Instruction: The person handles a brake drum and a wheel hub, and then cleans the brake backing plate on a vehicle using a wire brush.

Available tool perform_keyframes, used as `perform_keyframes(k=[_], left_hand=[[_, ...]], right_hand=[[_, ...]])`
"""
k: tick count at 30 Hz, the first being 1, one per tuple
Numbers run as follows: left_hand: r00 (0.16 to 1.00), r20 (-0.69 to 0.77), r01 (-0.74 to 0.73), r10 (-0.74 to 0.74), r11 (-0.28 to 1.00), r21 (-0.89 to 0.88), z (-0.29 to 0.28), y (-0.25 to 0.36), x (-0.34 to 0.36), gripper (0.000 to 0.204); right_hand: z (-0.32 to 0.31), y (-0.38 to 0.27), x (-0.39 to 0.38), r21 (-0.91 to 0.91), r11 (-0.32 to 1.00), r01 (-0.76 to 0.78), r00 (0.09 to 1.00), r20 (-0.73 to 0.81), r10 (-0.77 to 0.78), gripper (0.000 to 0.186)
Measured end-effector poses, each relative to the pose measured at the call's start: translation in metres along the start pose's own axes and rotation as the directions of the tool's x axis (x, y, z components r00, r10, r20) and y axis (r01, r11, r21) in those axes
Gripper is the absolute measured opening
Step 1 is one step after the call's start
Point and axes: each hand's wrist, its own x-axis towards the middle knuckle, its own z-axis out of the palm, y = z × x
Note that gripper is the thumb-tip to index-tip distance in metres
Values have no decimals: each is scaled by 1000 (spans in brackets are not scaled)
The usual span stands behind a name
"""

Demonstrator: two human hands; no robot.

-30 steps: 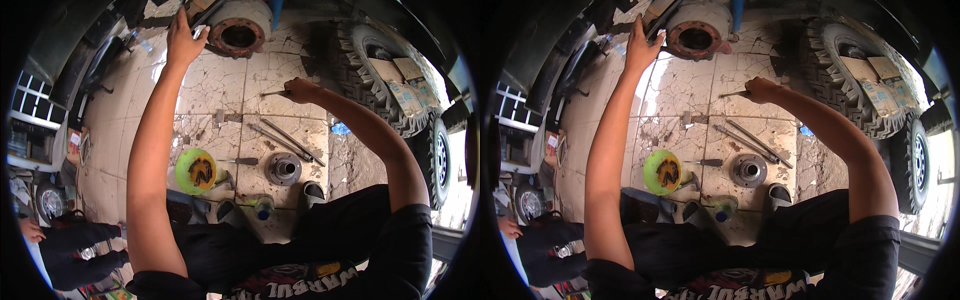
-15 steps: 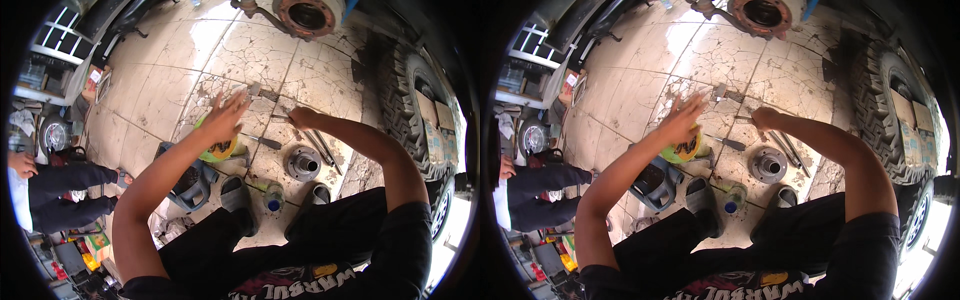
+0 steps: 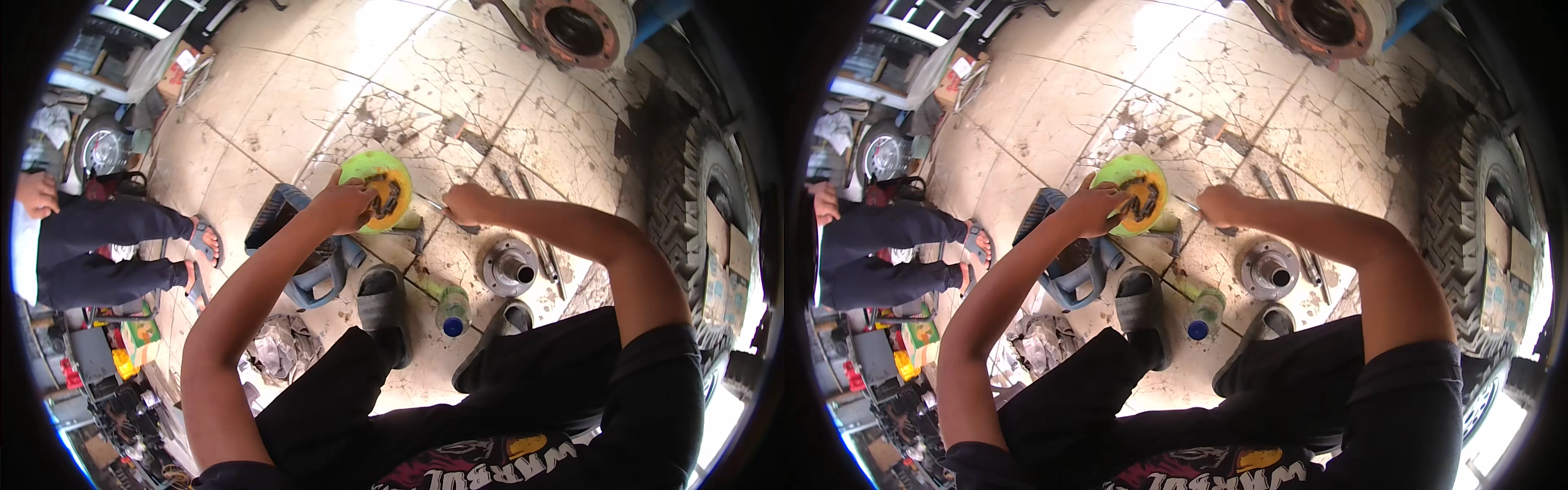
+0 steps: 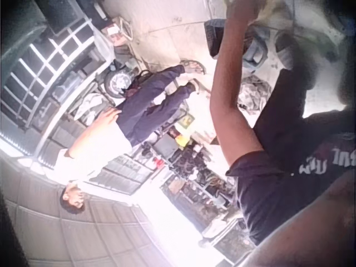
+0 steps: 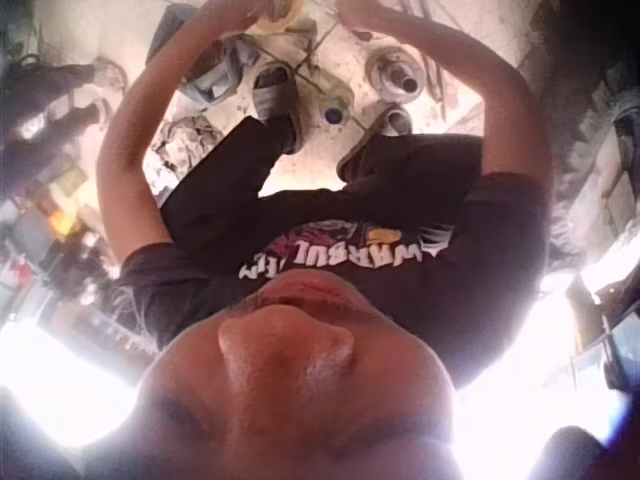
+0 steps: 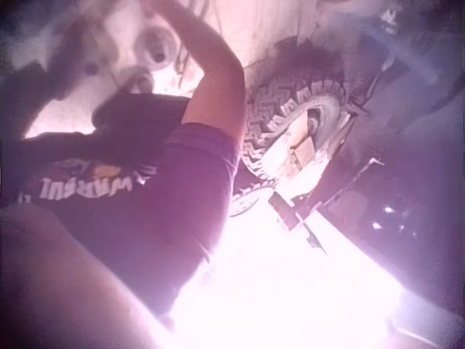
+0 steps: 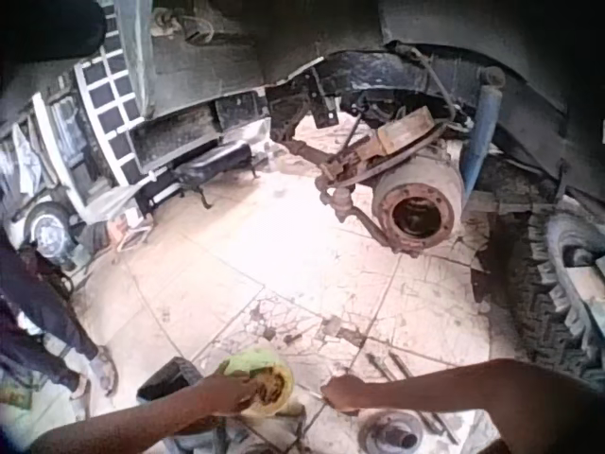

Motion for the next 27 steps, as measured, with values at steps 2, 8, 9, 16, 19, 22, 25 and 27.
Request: perform_keyframes(k=[2,8,9,16,19,22,25,27], left_hand=[[996,-81,36,-38,999,-21,-1,-11,-11,46],[975,121,198,-188,978,-67,-16,-2,-46,46],[957,211,213,-198,976,-52,-18,3,-54,45],[985,105,153,-140,981,-123,-24,24,-18,39],[987,144,79,-66,993,-88,5,21,-6,36],[994,102,46,-37,996,-79,29,17,-6,35],[998,51,29,-20,984,-175,57,29,-7,38],[998,60,15,0,968,-251,74,38,-15,39]], right_hand=[[26,6,20,-24,995,92,996,18,-92,17],[36,3,30,-93,807,583,811,-7,-586,18],[28,-6,33,-119,816,566,824,81,-560,18],[31,-25,18,-333,803,494,850,-11,-527,32],[34,-24,11,-358,793,494,854,30,-519,52],[17,-31,4,-221,872,437,896,188,-401,61],[29,-24,9,-217,879,424,903,172,-393,61],[27,-31,20,-189,894,405,911,162,-379,44]])
